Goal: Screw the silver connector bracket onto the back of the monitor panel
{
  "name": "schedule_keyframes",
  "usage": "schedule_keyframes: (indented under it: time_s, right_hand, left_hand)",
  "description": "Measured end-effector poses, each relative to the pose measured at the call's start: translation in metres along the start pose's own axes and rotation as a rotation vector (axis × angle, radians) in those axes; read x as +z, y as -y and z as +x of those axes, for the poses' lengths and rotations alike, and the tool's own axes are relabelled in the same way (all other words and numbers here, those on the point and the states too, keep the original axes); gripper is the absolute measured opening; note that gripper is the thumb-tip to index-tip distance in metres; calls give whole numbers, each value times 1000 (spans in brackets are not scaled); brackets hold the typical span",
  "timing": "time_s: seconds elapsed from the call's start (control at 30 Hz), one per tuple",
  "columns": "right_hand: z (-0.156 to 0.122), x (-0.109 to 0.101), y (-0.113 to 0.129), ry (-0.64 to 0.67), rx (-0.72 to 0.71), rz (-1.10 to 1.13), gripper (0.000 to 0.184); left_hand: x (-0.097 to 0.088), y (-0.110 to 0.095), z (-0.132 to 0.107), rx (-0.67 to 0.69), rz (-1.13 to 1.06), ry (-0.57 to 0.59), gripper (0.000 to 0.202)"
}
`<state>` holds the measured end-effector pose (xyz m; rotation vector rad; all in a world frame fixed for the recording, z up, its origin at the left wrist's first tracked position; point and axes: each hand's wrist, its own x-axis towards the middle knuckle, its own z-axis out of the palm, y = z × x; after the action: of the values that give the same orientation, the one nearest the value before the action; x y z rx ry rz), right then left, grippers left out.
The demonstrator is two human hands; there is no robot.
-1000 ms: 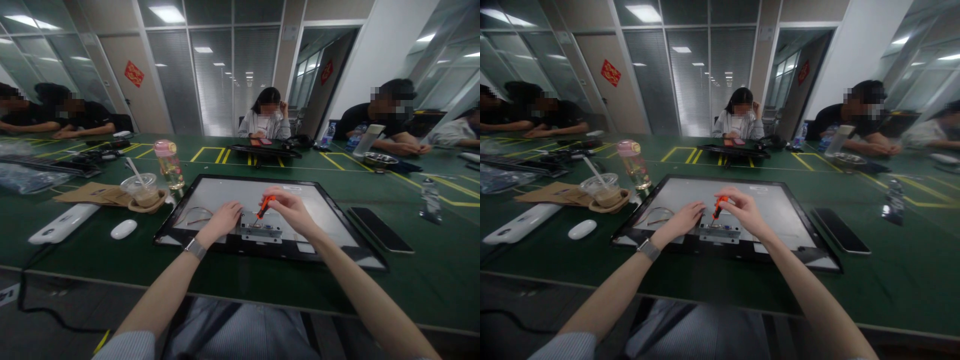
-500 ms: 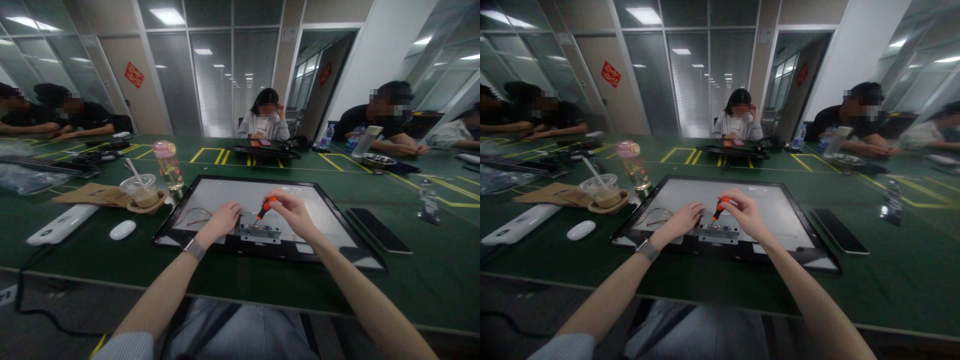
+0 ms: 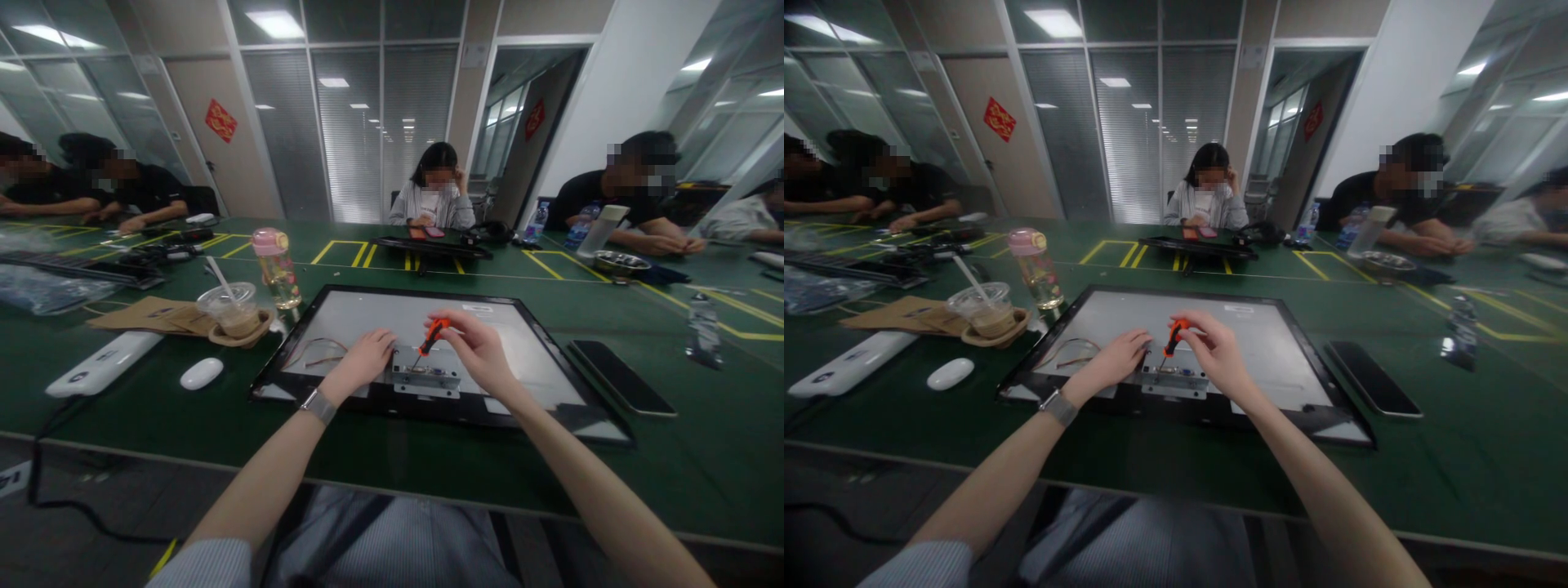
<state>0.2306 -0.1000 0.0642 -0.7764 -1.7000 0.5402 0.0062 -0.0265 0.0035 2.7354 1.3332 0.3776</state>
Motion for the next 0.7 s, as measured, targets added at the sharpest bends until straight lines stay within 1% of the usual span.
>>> schedule_keyframes:
  time_s: [0.1, 0.17, 0.23, 0.3, 0.37, 0.43, 0.5, 0.57, 0.63, 0.7]
  right_hand:
    - [0, 0, 1, -59, -76, -134, 16]
    - [-1, 0, 2, -69, -111, -182, 16]
    - [-2, 0, 3, -42, -109, -147, 22]
    - [-3, 0, 1, 13, -69, -50, 29]
    - [-3, 0, -2, 38, -18, 34, 32]
    - [-3, -1, -8, -2, 13, 49, 29]
    - [-3, -2, -13, -75, 11, 3, 23]
    - [-3, -3, -16, -114, 0, -46, 20]
    - [-3, -3, -15, -101, -3, -36, 21]
    - [-4, -4, -12, -39, 16, 33, 28]
  left_hand:
    - [-1, -1, 0, -4, -3, -5, 37]
    - [-1, -1, -1, -2, -7, -7, 38]
    - [0, 0, 0, -1, -9, -5, 38]
    - [1, 0, 0, -3, -6, -1, 38]
    - [1, 1, 0, -6, -3, 0, 39]
    - [2, 1, 0, -4, -1, -2, 39]
    - [2, 1, 0, -1, 1, -8, 38]
    - [2, 0, 0, 2, 3, -13, 37]
    - [2, 0, 1, 4, 6, -18, 37]
    - [2, 1, 1, 6, 9, -21, 37]
